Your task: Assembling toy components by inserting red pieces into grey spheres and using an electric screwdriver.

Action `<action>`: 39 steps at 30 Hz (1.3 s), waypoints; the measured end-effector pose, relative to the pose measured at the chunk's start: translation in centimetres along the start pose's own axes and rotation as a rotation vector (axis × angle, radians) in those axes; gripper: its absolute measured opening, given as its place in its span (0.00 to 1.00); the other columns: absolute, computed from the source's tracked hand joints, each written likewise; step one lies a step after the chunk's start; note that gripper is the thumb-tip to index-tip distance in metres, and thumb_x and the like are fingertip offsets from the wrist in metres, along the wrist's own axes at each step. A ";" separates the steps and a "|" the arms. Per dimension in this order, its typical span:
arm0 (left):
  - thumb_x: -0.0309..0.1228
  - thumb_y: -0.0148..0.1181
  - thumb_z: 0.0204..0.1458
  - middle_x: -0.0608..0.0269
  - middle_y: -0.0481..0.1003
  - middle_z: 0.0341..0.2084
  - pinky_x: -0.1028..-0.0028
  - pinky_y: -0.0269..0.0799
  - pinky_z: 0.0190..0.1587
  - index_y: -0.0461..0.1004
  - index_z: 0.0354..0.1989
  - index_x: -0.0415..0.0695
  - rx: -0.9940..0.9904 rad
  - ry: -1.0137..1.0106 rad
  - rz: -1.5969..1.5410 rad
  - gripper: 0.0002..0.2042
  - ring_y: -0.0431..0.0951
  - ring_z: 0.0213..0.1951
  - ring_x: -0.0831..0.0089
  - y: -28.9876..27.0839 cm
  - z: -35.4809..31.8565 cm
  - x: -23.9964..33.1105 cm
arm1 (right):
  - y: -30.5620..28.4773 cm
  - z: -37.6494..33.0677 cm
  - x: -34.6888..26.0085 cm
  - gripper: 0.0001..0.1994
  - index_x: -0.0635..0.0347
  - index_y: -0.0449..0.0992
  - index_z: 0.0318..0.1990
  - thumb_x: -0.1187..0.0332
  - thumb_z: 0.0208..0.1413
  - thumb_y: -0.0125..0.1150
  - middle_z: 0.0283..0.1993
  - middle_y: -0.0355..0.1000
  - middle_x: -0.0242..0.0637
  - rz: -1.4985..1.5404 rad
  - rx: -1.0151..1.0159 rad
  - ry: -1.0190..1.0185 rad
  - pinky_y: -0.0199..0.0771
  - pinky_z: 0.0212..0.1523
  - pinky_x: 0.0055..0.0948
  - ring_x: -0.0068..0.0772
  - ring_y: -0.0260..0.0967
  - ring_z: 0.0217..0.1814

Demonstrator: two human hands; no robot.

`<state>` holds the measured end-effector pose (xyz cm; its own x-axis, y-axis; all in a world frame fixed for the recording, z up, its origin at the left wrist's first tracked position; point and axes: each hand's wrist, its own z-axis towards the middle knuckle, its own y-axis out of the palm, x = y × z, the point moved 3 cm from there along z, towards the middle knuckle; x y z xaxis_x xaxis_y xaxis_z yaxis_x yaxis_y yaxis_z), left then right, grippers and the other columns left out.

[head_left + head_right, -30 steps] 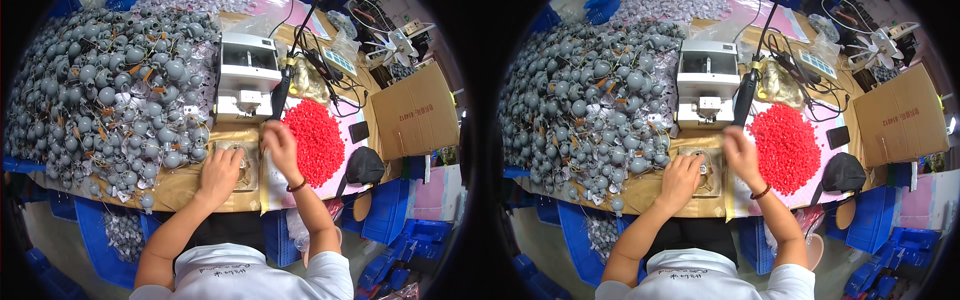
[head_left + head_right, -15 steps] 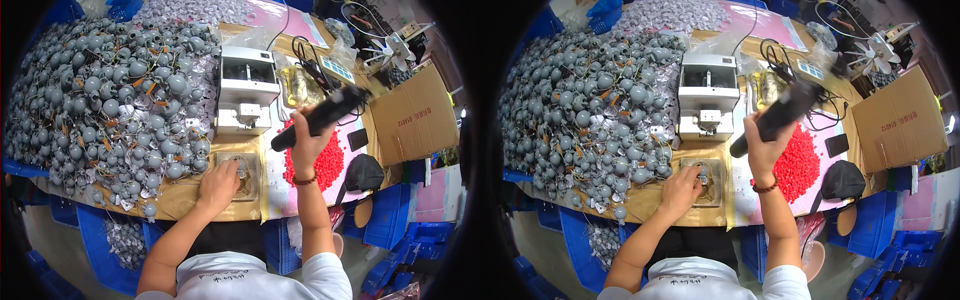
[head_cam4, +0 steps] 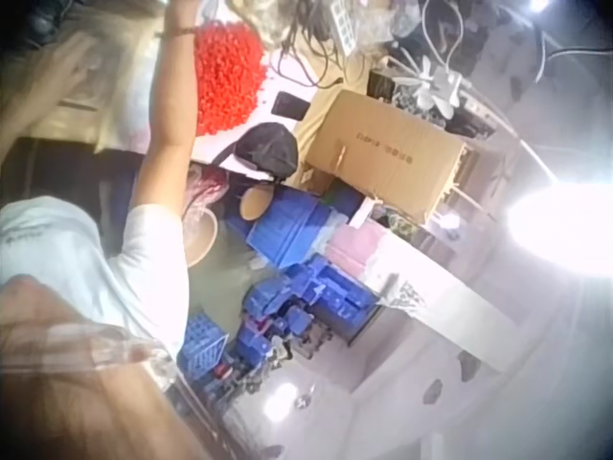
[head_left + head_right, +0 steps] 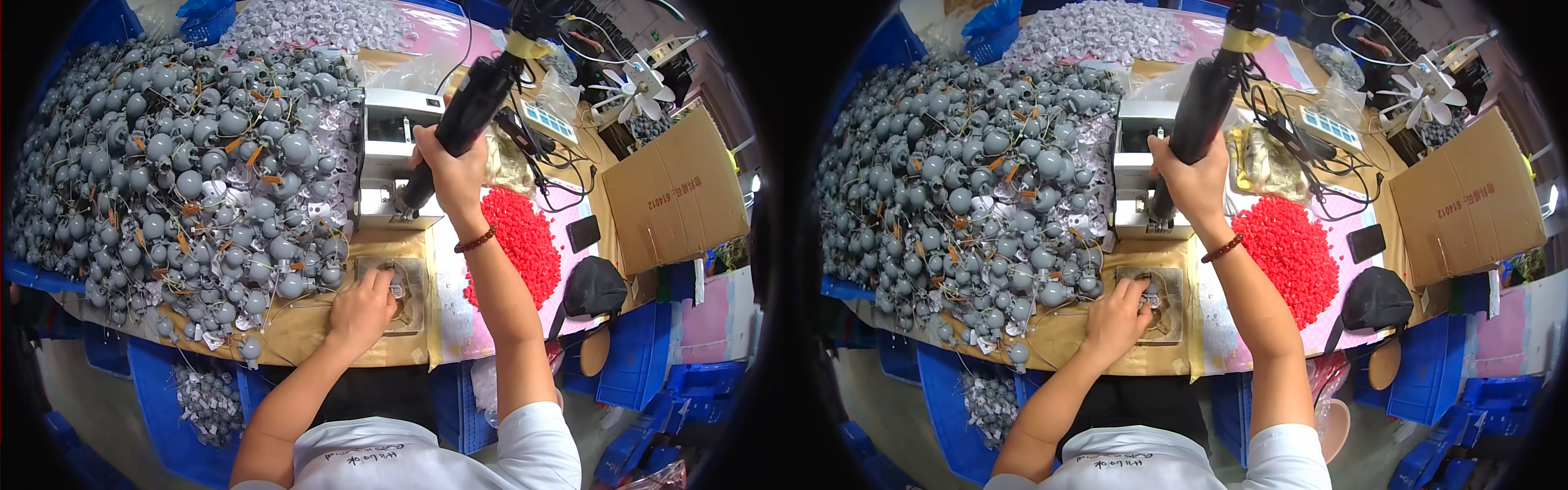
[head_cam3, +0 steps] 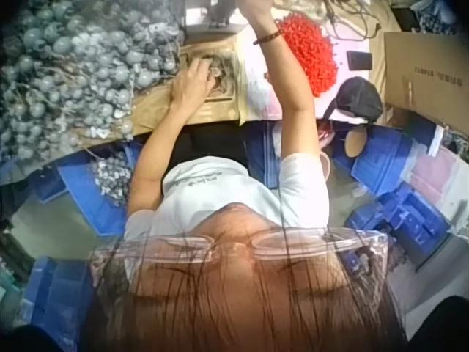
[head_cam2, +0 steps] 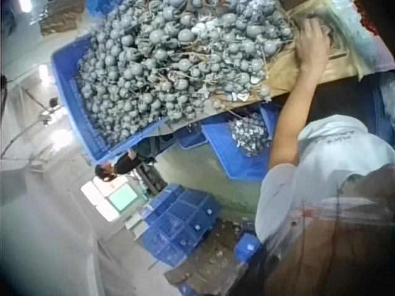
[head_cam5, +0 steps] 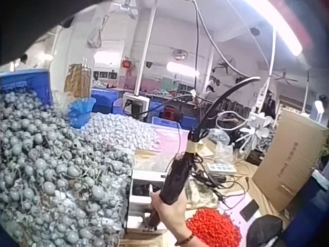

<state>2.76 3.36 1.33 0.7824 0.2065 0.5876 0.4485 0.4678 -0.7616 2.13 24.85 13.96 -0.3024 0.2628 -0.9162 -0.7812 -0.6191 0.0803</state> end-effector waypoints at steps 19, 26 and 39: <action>0.29 0.62 0.52 0.60 0.76 0.36 0.58 0.77 0.36 0.75 0.50 0.46 -0.003 -0.033 0.062 0.15 0.81 0.35 0.58 -0.2 0.0 0.3 | -1.1 -11.6 -0.7 0.40 0.68 0.51 0.73 0.89 0.52 0.62 0.30 0.74 0.37 0.002 -0.234 -0.060 0.78 0.35 0.27 0.26 0.75 0.29; 0.27 0.64 0.51 0.60 0.75 0.36 0.57 0.77 0.34 0.73 0.49 0.46 0.032 0.002 0.057 0.16 0.81 0.34 0.57 -0.3 -0.1 0.2 | -1.1 -12.0 -1.0 0.38 0.67 0.53 0.70 0.88 0.52 0.63 0.31 0.74 0.37 -0.026 -0.294 -0.075 0.75 0.34 0.25 0.24 0.73 0.29; 0.26 0.64 0.50 0.58 0.75 0.37 0.53 0.76 0.32 0.70 0.51 0.47 0.019 0.046 -0.062 0.19 0.80 0.32 0.50 0.0 -0.1 -0.6 | -1.3 -15.5 1.5 0.28 0.63 0.63 0.62 0.84 0.54 0.66 0.34 0.72 0.32 0.084 -0.318 -0.144 0.73 0.36 0.24 0.19 0.70 0.33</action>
<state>2.34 3.15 1.01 0.7725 0.1372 0.6201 0.4888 0.4949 -0.7184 11.19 14.59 6.41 -0.4498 0.2882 -0.8453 -0.5478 -0.8366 0.0062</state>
